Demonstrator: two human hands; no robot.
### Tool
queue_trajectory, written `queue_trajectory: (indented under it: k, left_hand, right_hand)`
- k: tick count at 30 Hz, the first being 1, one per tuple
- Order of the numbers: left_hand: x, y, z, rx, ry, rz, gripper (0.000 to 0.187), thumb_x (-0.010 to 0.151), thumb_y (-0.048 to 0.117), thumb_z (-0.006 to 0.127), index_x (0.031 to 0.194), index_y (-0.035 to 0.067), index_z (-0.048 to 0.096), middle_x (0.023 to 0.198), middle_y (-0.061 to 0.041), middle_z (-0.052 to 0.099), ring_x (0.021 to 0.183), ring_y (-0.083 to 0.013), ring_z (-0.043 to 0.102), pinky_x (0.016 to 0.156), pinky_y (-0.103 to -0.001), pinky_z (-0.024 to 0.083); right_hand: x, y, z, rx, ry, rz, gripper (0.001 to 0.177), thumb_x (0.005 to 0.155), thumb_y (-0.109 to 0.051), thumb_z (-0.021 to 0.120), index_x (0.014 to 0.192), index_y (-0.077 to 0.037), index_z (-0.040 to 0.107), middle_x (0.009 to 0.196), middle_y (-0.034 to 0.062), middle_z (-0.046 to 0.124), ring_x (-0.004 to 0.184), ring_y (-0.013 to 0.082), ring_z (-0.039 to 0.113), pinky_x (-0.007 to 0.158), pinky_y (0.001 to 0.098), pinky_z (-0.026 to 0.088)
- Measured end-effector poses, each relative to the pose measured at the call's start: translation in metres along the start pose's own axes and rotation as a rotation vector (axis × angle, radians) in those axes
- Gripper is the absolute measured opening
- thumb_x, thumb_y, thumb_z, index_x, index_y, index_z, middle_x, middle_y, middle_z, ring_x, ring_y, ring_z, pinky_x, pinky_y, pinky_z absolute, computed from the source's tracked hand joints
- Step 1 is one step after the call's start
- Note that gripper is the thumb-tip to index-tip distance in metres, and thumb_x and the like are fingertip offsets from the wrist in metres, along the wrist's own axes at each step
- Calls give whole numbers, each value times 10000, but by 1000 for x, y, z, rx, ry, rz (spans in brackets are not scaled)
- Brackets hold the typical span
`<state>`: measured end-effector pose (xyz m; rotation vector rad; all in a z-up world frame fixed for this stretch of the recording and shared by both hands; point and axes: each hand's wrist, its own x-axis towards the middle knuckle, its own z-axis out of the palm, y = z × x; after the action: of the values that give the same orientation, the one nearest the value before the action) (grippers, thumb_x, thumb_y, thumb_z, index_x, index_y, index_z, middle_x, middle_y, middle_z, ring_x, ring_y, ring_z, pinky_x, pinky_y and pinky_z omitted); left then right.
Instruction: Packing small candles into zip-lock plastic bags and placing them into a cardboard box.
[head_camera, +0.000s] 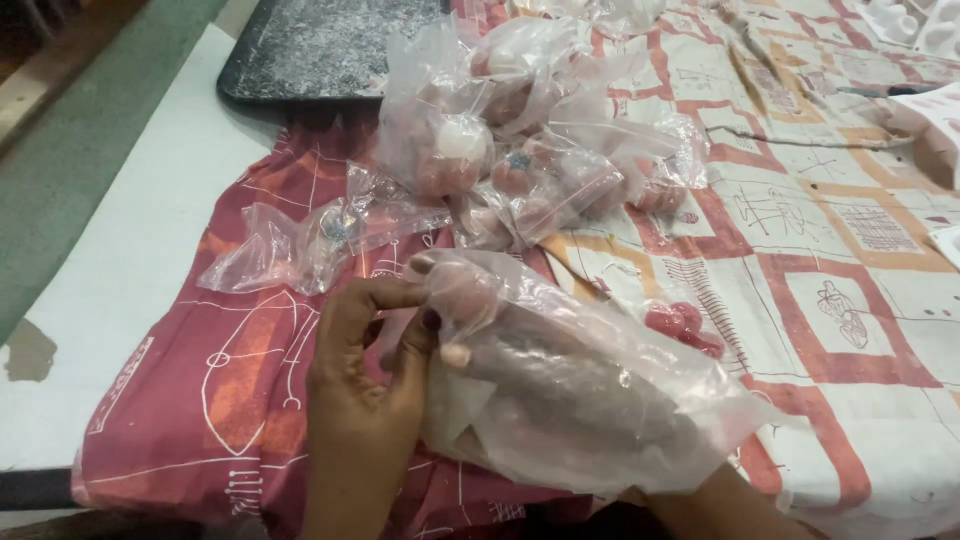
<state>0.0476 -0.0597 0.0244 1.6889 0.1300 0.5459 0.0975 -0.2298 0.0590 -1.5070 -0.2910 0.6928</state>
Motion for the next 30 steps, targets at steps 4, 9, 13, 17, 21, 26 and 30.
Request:
queue_trajectory:
  k: [4, 9, 13, 17, 21, 26, 30]
  left_hand:
    - [5, 10, 7, 108, 8, 203, 111, 898, 56, 717, 1004, 52, 686, 1127, -106, 606, 1097, -202, 647, 878, -344, 557]
    - [14, 8, 18, 199, 105, 293, 147, 1046, 57, 565, 1193, 58, 554, 1075, -147, 615, 979, -277, 691, 828, -374, 566]
    - [38, -10, 9, 219, 229, 318, 149, 1071, 55, 517, 1213, 50, 472, 1035, -143, 675, 956, -306, 750, 737, -389, 579]
    - [66, -14, -22, 384, 283, 326, 80, 1131, 64, 491, 1203, 56, 455, 995, -138, 679, 913, -285, 760, 677, -386, 577]
    - [60, 4, -27, 587, 307, 468, 107, 1112, 59, 556, 1194, 55, 487, 1034, -145, 668, 914, -303, 739, 661, -407, 582]
    - [64, 4, -31, 846, 402, 612, 148, 1099, 42, 623, 1182, 150, 565, 1067, -76, 649, 826, -210, 695, 606, -315, 572]
    - [92, -7, -81, 1148, 628, 714, 188, 1059, 54, 703, 972, 217, 665, 1054, -45, 580, 869, -166, 683, 680, -208, 613]
  right_hand:
    - [-16, 33, 3, 247, -71, -9, 576, 965, -431, 624, 1383, -39, 557, 1337, 255, 618, 1208, 350, 657, 1032, 497, 552]
    - [-38, 58, 1, 543, -144, -29, 601, 978, -452, 625, 1409, -42, 538, 1340, 271, 607, 1198, 379, 649, 1037, 517, 544]
    - [-47, 54, -5, 783, -203, -30, 622, 987, -469, 626, 1430, -45, 523, 1343, 283, 599, 1190, 402, 643, 1042, 533, 538]
    - [-39, 21, -7, 1025, -280, -31, 642, 997, -486, 627, 1451, -48, 508, 1345, 296, 590, 1182, 426, 637, 1047, 549, 531]
    - [-51, 2, 0, 1219, -213, 19, 634, 969, -483, 619, 1405, -33, 519, 1259, 292, 632, 1119, 389, 672, 981, 545, 557]
    - [-47, 10, -5, 1155, -199, 99, 572, 1019, -421, 575, 1435, -34, 511, 1235, 248, 658, 1060, 373, 693, 900, 508, 598]
    - [-60, 17, -9, 1151, -102, 155, 512, 1066, -492, 595, 1390, -97, 554, 1184, 148, 700, 1022, 318, 711, 882, 500, 633]
